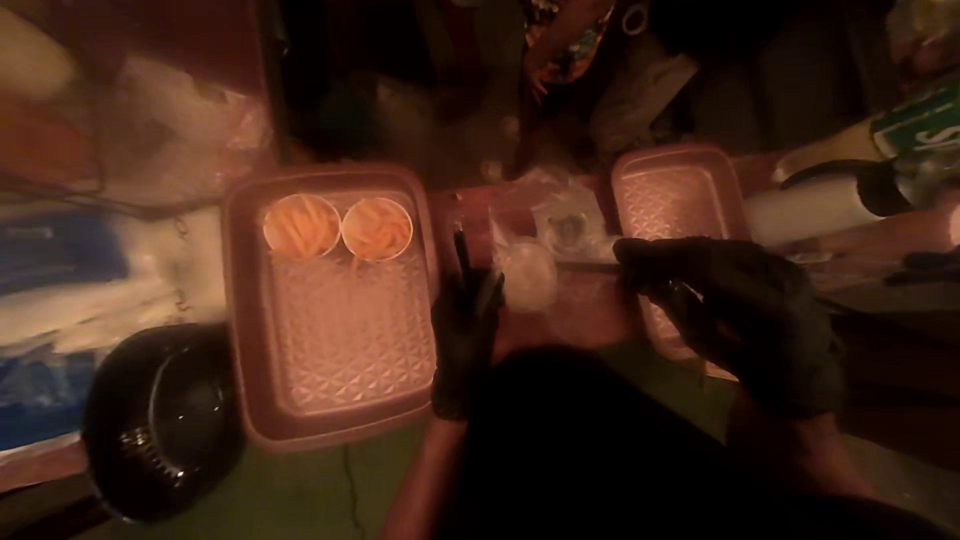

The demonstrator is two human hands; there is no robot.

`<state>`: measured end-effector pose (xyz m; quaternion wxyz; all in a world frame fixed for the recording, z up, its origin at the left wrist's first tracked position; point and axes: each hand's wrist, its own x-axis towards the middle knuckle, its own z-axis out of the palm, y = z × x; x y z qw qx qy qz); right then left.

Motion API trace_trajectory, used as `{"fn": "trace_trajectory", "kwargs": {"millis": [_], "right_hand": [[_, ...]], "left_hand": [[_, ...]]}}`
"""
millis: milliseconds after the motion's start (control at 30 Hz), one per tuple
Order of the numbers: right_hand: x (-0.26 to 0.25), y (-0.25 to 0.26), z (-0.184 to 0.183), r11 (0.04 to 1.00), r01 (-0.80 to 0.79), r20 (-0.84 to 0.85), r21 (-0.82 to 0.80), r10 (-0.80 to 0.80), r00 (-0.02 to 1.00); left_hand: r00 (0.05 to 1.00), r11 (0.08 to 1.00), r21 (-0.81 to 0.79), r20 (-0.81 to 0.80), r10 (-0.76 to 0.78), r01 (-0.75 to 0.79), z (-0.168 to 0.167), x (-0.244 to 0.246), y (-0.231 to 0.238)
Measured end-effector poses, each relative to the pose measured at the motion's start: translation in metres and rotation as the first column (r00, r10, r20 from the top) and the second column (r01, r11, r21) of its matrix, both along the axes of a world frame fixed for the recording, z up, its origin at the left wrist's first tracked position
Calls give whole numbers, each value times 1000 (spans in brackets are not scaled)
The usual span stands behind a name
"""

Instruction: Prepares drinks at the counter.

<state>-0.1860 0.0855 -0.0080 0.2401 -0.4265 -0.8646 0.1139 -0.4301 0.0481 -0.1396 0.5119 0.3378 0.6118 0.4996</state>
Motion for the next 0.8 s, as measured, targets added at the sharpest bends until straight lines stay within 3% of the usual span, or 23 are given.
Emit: {"fn": "trace_trajectory", "kwargs": {"millis": [100, 200, 233, 300, 333, 400, 467, 533, 633, 800], "right_hand": [[0, 5, -6, 998, 2, 1, -63, -2, 1000], [0, 8, -6, 997, -1, -65, -81, -4, 998], [0, 9, -4, 997, 0, -94, -77, -7, 996], [0, 10, -3, 998, 22, -105, -60, -28, 994], [0, 11, -3, 998, 26, -102, -51, -31, 994], [-1, 14, -3, 999, 28, -86, -18, -29, 996], [-3, 16, 0, 1000, 9, -75, 0, -9, 997], [-3, 16, 5, 1000, -20, -67, -16, 19, 998], [5, 17, 9, 993, -80, -75, -87, 73, 994], [16, 11, 21, 977, -125, -17, -173, 124, 992]], "left_hand": [[998, 998, 52, -52, 25, -22, -3, -1, -2], [955, 965, 248, -259, 149, -83, 15, 2, -17], [954, 925, 375, -255, 155, -51, 24, 1, -26], [954, 816, 534, -294, -66, 221, 43, -5, -41], [891, 757, 526, -424, -162, 388, 49, -4, -41], [631, 696, 331, -743, -223, 637, 48, 10, -32], [350, 712, 46, -892, -287, 701, 36, 32, -22], [253, 773, 24, -951, -178, 634, 15, 51, -19], [359, 777, 254, -932, 38, 576, 10, 63, -21], [560, 727, 418, -827, 56, 544, 15, 55, -32]]}}
